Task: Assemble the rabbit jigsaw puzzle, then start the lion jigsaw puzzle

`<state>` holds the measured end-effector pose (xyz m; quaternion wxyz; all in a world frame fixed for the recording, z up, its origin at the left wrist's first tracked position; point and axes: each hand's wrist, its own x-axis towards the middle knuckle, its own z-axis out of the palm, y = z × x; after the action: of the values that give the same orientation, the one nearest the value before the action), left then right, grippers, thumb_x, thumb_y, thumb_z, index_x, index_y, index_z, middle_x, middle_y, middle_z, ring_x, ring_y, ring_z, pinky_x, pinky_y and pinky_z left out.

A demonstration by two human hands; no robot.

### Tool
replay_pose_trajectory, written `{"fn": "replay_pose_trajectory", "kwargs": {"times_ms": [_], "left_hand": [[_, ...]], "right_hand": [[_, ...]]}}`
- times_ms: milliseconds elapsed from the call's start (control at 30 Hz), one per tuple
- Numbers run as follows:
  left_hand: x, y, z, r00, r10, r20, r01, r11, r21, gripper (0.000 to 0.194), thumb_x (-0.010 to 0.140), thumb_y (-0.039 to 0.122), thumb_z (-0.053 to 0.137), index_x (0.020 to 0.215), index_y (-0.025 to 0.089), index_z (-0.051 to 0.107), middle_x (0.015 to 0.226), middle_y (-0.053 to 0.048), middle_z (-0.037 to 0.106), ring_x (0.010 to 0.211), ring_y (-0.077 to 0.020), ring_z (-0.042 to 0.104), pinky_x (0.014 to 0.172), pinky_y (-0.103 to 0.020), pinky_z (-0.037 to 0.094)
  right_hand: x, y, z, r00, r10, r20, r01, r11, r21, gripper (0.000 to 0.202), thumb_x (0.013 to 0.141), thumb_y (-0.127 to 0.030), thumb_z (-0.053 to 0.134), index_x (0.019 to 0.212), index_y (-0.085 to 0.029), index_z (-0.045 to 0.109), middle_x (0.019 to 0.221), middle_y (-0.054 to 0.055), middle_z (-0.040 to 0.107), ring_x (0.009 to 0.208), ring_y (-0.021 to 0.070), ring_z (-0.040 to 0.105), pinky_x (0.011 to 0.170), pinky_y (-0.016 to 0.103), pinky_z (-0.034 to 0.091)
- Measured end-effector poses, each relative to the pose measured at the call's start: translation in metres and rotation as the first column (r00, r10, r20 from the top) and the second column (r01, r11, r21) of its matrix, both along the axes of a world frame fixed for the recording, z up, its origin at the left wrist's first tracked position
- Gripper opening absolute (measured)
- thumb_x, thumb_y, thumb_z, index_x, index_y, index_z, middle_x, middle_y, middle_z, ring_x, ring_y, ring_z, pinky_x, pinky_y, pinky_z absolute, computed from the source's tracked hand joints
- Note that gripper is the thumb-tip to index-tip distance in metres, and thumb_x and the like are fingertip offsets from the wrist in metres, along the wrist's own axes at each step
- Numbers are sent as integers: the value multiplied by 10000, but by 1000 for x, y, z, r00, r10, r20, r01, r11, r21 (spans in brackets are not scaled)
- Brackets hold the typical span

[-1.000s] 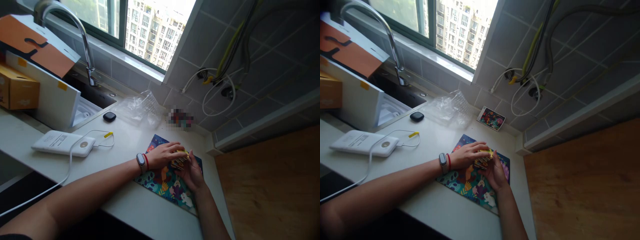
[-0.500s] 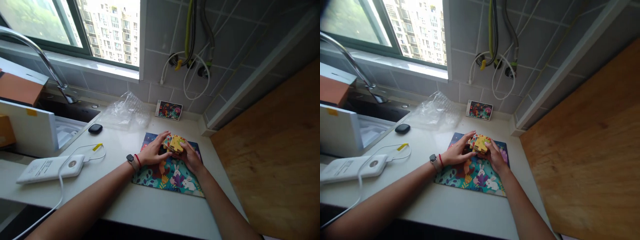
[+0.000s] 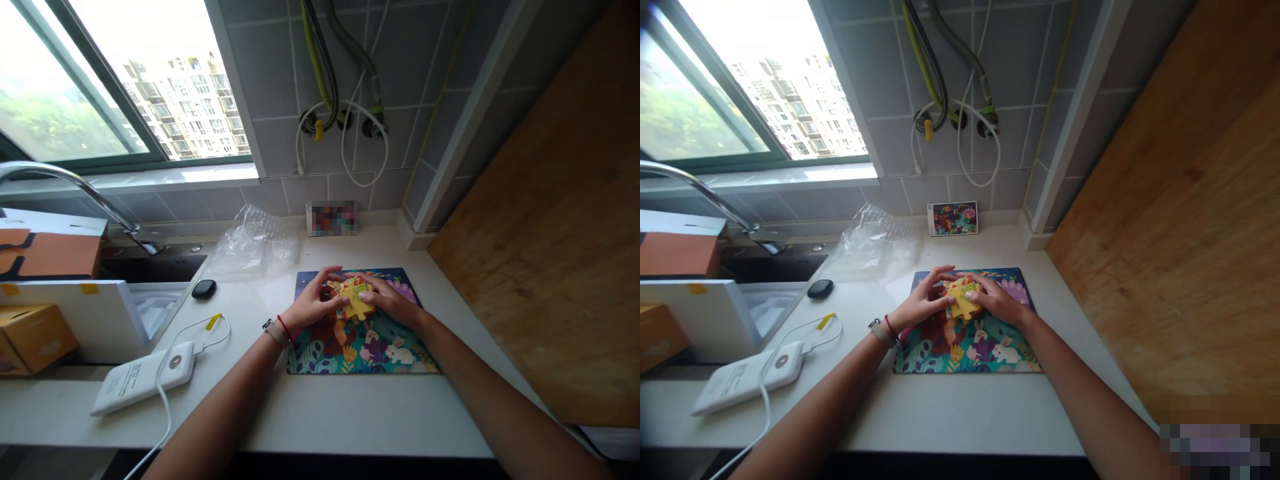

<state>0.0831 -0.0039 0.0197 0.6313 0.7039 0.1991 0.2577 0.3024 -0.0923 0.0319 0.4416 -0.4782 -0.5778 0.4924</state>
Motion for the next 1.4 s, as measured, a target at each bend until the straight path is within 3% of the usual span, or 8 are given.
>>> {"fn": "replay_pose_trajectory", "kwargs": {"times_ms": [100, 267, 567, 733, 900, 1100, 1267, 1400], "left_hand": [[-2, 3, 0, 998, -32, -61, 35, 998, 52, 680, 862, 489, 801, 1421, 246, 498, 1283, -107, 597, 894, -156, 653, 765, -281, 575], [-4, 4, 0, 988, 25, -152, 12, 972, 236, 781, 887, 454, 776, 1529, 261, 373, 1196, -85, 633, 784, -126, 632, 668, -247, 539], [-4, 1, 4, 940, 162, -302, 62, 787, 614, 607, 998, 558, 569, 1483, 197, 516, 1190, -125, 710, 1087, -308, 633, 983, -457, 497], [-3, 0, 0, 941, 158, -300, 74, 767, 637, 573, 1023, 569, 528, 1462, 201, 536, 1272, -130, 690, 1125, -311, 623, 1025, -462, 479], [-1, -2, -4, 952, 158, -262, 35, 795, 605, 629, 1018, 564, 554, 1532, 211, 471, 1452, -155, 590, 1326, -342, 556, 1152, -498, 415], [2, -6, -9, 963, 106, -247, 59, 813, 580, 601, 1062, 517, 500, 1595, 259, 401, 1560, -119, 515, 1432, -310, 479, 1217, -488, 357], [3, -7, -10, 960, 119, -252, 43, 829, 558, 565, 1077, 523, 453, 1572, 251, 435, 1561, -121, 522, 1441, -306, 480, 1227, -500, 352], [0, -4, -12, 972, 124, -198, -14, 878, 479, 573, 1087, 503, 431, 1593, 240, 384, 1584, -136, 502, 1465, -296, 469, 1241, -494, 343]], "right_hand": [[4, 0, -2, 998, 42, 49, -44, 999, 20, 610, 868, -464, 660, 1428, -224, 628, 1453, 96, 649, 1348, 354, 587, 1143, 508, 457], [6, 4, -11, 990, -58, 128, 43, 992, 117, 605, 869, -457, 676, 1422, -219, 617, 1462, 107, 624, 1365, 348, 564, 1147, 494, 450], [4, 5, -15, 945, -101, 312, 48, 984, 173, 489, 964, -462, 566, 1370, -200, 637, 1352, 126, 685, 1225, 326, 647, 1100, 488, 478], [4, 6, -16, 897, -197, 395, 94, 960, 265, 551, 984, -559, 542, 1404, -208, 607, 1403, 150, 615, 1353, 326, 562, 1178, 497, 411], [2, 7, -18, 892, -233, 387, 175, 968, 179, 645, 980, -675, 530, 1448, -237, 600, 1422, 141, 649, 1333, 344, 595, 1161, 515, 434], [4, 10, -24, 890, -270, 368, 208, 957, 201, 690, 930, -742, 570, 1387, -238, 684, 1435, 143, 667, 1385, 367, 558, 1213, 563, 365], [4, 12, -26, 916, -299, 267, 263, 951, 163, 731, 937, -808, 470, 1325, -244, 729, 1404, 130, 693, 1352, 367, 592, 1198, 561, 391], [9, 16, -31, 929, -353, 112, 344, 934, 93, 723, 935, -841, 402, 1201, -288, 785, 1230, 105, 774, 1196, 360, 681, 1125, 578, 456]]}}
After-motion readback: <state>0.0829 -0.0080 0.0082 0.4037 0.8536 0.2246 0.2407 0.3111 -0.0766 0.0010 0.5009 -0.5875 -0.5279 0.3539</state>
